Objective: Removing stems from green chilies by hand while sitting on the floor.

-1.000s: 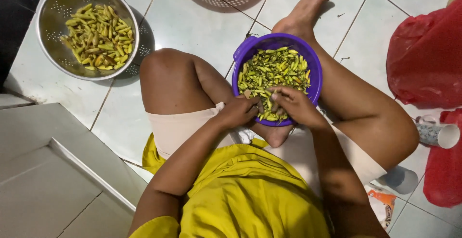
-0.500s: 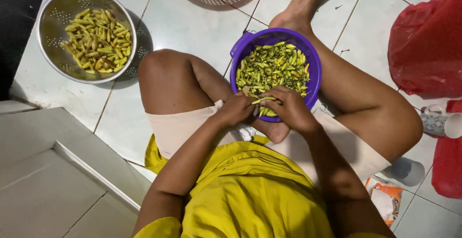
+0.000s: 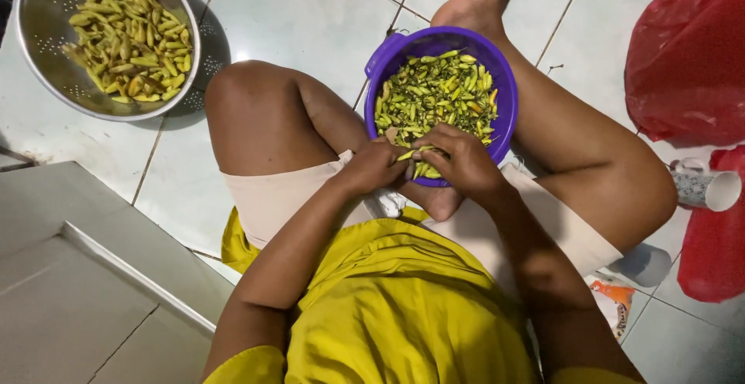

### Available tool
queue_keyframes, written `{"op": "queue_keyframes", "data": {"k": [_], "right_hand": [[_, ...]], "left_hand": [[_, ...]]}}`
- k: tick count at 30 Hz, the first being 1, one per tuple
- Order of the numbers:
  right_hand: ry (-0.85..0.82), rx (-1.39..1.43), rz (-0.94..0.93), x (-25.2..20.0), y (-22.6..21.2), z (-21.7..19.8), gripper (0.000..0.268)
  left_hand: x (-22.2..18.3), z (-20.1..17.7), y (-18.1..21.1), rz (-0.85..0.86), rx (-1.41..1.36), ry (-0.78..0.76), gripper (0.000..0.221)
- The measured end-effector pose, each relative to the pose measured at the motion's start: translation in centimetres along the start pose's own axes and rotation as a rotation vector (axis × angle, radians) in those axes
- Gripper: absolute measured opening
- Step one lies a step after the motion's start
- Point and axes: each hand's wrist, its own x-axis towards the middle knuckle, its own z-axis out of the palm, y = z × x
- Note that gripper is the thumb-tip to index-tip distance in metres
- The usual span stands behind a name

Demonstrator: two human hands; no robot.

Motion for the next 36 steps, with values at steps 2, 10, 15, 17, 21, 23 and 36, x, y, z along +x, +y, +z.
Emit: {"op": "queue_keyframes", "data": {"k": [2,10,15,17,21,23,36], "right_hand": [[-0.025,0.002,-0.006,-0.2,-0.4,-0.8,0.021],[-0.037,-0.092,-0.119,0.1,-0.3,0.6,0.017],[0.008,-0.021,-0.078,0.0,0.6,-0.7,0.019],[-0.008,-0.003,-0.075,-0.1,-0.1,-0.9,0.016],[-0.022,0.029,-0.084,-0.1,0.3,-0.7,0.014],[-0.033,0.042,-0.085,0.0,0.3,-0.7,0.013],[-0.131,0.711,0.343,-0.6,3.7,0.6,0.013]], "left_hand": [[0.1,0.3,-0.3,0.018,0.012,-0.021,0.023],[0.1,0.9,-0.7,0.035,0.099,-0.002,0.027],[0.0,0.5,-0.2,0.043,0.061,-0.015,0.023],[0.1,0.5,-0.6,0.046,0.07,-0.028,0.023],[0.3,0.7,-0.8,0.046,0.091,-0.021,0.022],[0.1,0.3,-0.3,0.054,0.093,-0.027,0.023],[-0.3,0.0,-0.1,0.037,-0.002,-0.06,0.019]]}}
